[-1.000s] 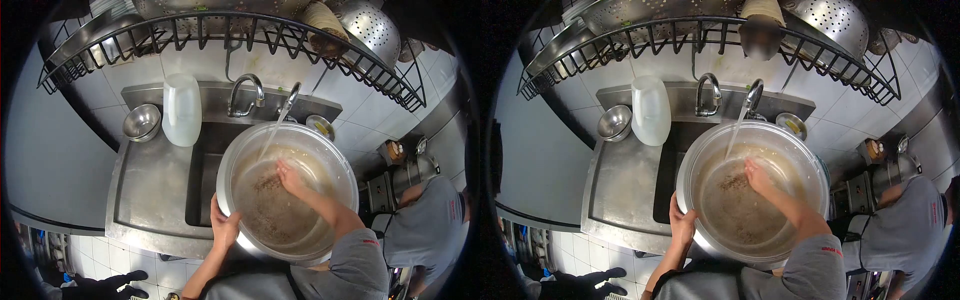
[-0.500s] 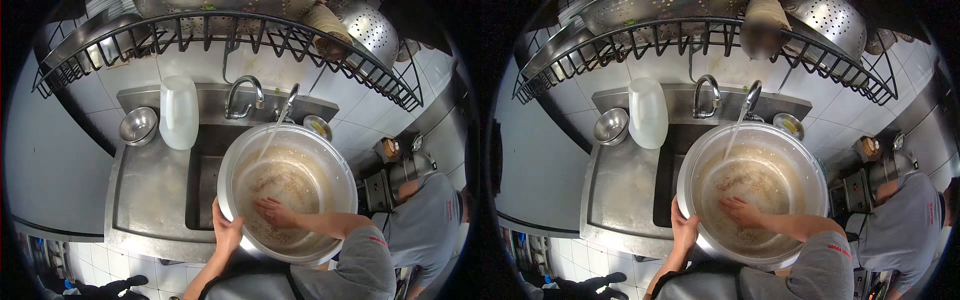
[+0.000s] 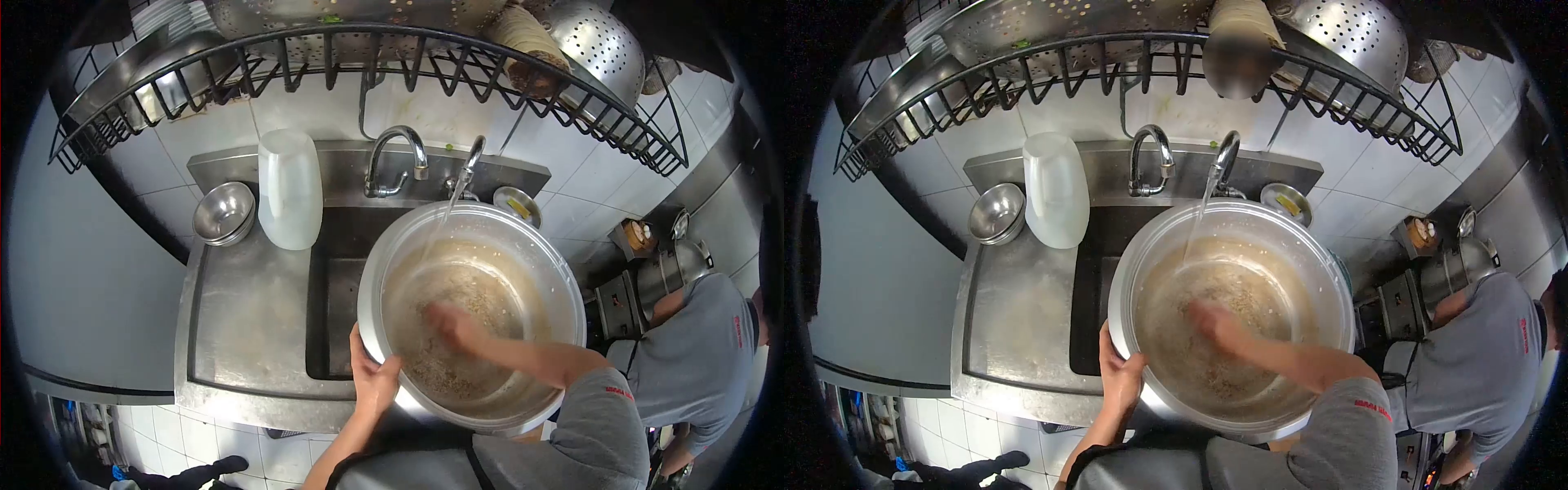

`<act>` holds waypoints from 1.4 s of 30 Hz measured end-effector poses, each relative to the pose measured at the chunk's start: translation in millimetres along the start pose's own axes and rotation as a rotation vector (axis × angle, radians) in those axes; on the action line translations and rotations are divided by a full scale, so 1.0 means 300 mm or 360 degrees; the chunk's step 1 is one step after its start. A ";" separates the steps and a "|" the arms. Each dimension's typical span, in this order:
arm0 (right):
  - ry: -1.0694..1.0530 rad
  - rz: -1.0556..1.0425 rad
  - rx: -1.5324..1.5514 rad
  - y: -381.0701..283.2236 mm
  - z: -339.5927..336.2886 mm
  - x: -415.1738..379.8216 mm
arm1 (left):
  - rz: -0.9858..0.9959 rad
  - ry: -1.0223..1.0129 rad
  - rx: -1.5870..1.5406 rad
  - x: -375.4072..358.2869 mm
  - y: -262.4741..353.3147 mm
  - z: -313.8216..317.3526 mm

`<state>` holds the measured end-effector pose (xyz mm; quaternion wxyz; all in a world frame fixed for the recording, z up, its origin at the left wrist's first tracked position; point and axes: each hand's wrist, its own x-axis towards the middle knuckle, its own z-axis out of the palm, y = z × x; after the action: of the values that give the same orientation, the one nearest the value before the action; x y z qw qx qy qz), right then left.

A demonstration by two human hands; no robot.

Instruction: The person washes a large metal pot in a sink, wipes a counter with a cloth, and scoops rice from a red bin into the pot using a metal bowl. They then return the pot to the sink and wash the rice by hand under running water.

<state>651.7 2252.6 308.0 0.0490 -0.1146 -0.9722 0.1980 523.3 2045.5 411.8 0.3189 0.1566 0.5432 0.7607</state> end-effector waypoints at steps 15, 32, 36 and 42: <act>0.0357 0.0428 0.0240 -0.013 0.017 0.213 | -0.0038 -0.0049 0.0085 -0.015 0.011 0.001; 0.1521 0.1699 0.0869 0.011 0.206 0.575 | 0.0025 -0.0153 0.0042 -0.018 -0.011 0.033; 0.0794 0.1001 0.1035 -0.267 0.393 0.240 | -0.0015 -0.0098 0.0075 -0.010 0.007 0.013; -0.0415 -0.0681 -0.0411 -0.260 0.057 0.068 | -0.0020 -0.0084 0.0149 -0.024 -0.019 0.011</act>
<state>613.7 2181.2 324.1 -0.0508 0.1146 -0.9896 0.0706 532.4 2044.6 408.4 0.3300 0.1880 0.5706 0.7281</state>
